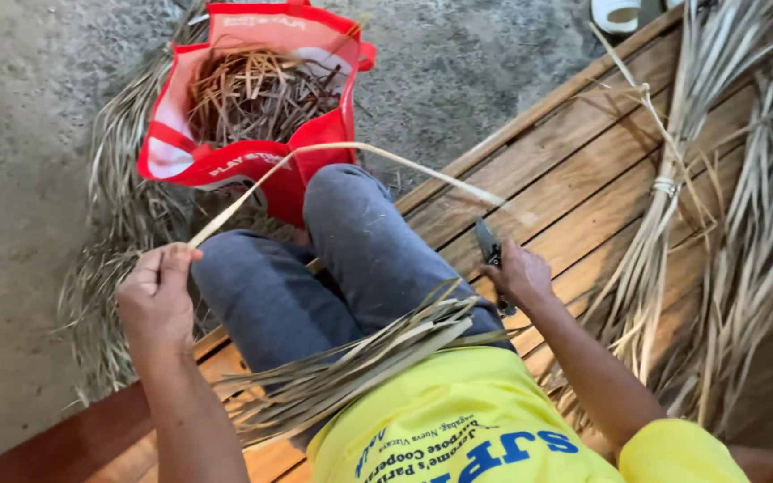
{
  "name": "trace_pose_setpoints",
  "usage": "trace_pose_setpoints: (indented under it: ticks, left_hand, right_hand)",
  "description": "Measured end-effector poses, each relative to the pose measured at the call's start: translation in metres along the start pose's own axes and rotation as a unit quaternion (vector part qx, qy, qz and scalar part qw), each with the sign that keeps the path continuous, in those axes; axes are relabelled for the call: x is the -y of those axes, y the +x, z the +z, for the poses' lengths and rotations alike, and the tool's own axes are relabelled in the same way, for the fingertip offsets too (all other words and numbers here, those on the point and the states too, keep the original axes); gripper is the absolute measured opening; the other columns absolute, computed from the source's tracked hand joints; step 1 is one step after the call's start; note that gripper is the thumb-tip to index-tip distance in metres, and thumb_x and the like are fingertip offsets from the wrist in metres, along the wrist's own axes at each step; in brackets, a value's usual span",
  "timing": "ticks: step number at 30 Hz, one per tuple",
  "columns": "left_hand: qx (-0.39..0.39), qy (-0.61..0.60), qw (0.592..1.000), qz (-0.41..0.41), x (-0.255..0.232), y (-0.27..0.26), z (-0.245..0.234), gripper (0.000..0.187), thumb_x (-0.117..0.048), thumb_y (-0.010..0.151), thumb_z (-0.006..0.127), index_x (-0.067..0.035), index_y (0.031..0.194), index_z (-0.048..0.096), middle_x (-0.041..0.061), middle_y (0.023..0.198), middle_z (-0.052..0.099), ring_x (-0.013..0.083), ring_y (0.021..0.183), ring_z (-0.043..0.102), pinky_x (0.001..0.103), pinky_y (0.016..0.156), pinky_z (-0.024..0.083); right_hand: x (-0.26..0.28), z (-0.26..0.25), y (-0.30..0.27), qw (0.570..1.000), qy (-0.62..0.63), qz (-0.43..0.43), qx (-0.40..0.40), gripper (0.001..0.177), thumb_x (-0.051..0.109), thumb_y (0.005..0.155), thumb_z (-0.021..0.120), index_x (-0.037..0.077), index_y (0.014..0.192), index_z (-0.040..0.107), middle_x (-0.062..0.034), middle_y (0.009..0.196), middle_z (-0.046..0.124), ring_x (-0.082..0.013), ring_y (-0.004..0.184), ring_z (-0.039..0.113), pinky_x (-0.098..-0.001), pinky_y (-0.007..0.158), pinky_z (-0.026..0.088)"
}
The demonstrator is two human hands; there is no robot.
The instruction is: Stripping and preparing long plant fibers using a knife for craft work
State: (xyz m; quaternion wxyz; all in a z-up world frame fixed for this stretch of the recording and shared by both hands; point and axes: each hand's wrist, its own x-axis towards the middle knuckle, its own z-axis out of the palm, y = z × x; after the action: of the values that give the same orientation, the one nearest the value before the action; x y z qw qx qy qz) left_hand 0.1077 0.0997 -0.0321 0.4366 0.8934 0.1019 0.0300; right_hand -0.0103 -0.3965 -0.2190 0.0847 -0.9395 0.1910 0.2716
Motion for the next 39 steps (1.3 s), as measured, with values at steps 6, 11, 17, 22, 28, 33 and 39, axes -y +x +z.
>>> trace_pose_setpoints:
  ticks: [6,11,17,22,28,33,39]
  left_hand:
    - [-0.082,-0.203,0.975,-0.039,0.016,0.011,-0.009,0.015,-0.022,0.109,0.065,-0.010,0.107,0.073,-0.003,0.081,0.058,0.0017,0.067,0.040,0.020,0.073,0.038]
    - [-0.059,-0.081,0.994,-0.031,-0.013,-0.005,-0.010,0.015,-0.013,0.108,0.066,-0.011,0.118,0.077,-0.007,0.092,0.066,0.0014,0.076,0.048,0.019,0.067,0.038]
    - [-0.045,-0.018,0.989,0.136,-0.039,-0.026,0.003,0.009,-0.015,0.108,0.072,-0.007,0.109,0.077,0.014,0.097,0.073,0.0285,0.087,0.068,0.040,0.083,0.053]
    - [0.009,-0.042,0.980,0.196,-0.097,-0.064,0.026,0.014,-0.015,0.101,0.067,-0.012,0.089,0.075,0.006,0.085,0.073,0.0282,0.081,0.069,0.038,0.081,0.053]
    - [0.010,-0.021,0.970,0.241,-0.132,-0.103,0.042,0.013,-0.012,0.099,0.064,-0.003,0.092,0.068,0.009,0.089,0.068,0.0253,0.082,0.066,0.037,0.079,0.053]
    - [0.045,0.002,0.971,0.236,-0.121,-0.107,0.046,0.013,-0.015,0.100,0.061,-0.006,0.094,0.067,0.008,0.088,0.066,0.0267,0.082,0.063,0.040,0.075,0.050]
    - [0.071,-0.003,0.965,0.251,-0.118,-0.104,0.048,0.017,-0.018,0.102,0.058,-0.009,0.091,0.068,0.005,0.086,0.066,0.0255,0.082,0.060,0.039,0.078,0.047]
  right_hand:
    - [-0.022,0.030,0.025,0.986,0.147,-0.048,-0.058,0.043,0.031,0.082,0.071,0.013,0.118,0.057,-0.0157,0.114,0.064,-0.0405,0.107,0.063,-0.0546,0.084,0.050]
    - [-0.043,0.001,0.036,0.949,0.304,-0.058,-0.063,0.036,0.020,0.080,0.072,0.011,0.115,0.071,-0.0110,0.097,0.067,-0.0261,0.089,0.063,-0.0393,0.080,0.049]
    - [0.002,-0.164,-0.027,0.887,0.428,-0.160,-0.067,0.038,0.012,0.102,0.062,0.004,0.140,0.062,-0.0119,0.072,0.062,-0.0180,0.061,0.063,-0.0259,0.047,0.052]
    - [0.099,-0.181,-0.073,0.838,0.374,-0.368,0.151,0.033,0.025,0.098,0.064,0.007,0.125,0.072,-0.0157,0.105,0.077,-0.0254,0.104,0.072,-0.0471,0.095,0.057]
    - [0.197,-0.209,-0.121,0.716,0.500,-0.337,0.352,0.032,0.043,0.097,0.062,0.015,0.112,0.065,0.0071,0.073,0.047,-0.0022,0.059,0.042,-0.0195,0.048,0.031]
    - [0.206,-0.187,-0.123,0.731,0.522,-0.317,0.304,0.027,0.040,0.099,0.061,0.014,0.100,0.064,0.0054,0.068,0.048,-0.0043,0.056,0.047,-0.0203,0.048,0.033]
    - [0.201,-0.165,-0.120,0.679,0.611,-0.263,0.312,0.024,0.032,0.098,0.066,0.008,0.093,0.067,-0.0002,0.059,0.050,-0.0072,0.047,0.045,-0.0219,0.043,0.032]
